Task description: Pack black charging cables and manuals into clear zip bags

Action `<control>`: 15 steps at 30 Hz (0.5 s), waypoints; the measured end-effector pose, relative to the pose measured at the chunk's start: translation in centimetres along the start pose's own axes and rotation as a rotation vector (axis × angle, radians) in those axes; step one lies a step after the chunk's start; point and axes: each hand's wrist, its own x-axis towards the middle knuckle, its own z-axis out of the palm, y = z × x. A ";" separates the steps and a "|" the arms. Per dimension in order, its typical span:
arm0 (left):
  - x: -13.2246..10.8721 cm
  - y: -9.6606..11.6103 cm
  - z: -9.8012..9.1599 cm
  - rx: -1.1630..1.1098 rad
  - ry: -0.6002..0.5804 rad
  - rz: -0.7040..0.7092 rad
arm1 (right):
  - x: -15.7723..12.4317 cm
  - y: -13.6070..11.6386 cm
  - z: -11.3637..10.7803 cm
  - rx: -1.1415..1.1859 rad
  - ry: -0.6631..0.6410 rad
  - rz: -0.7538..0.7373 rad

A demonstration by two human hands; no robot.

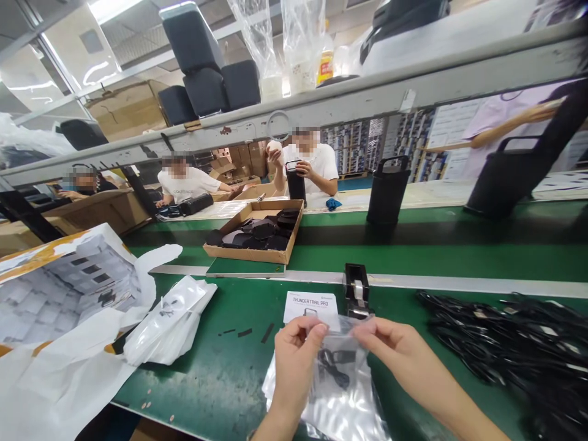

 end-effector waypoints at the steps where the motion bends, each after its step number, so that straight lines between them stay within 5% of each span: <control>1: 0.0 -0.1 -0.2 -0.004 0.005 -0.009 | -0.1 -0.1 0.0 0.018 0.003 0.003; 15: 0.6 -0.4 -1.4 0.197 -0.196 -0.056 | -0.2 0.7 -0.2 0.060 -0.039 -0.001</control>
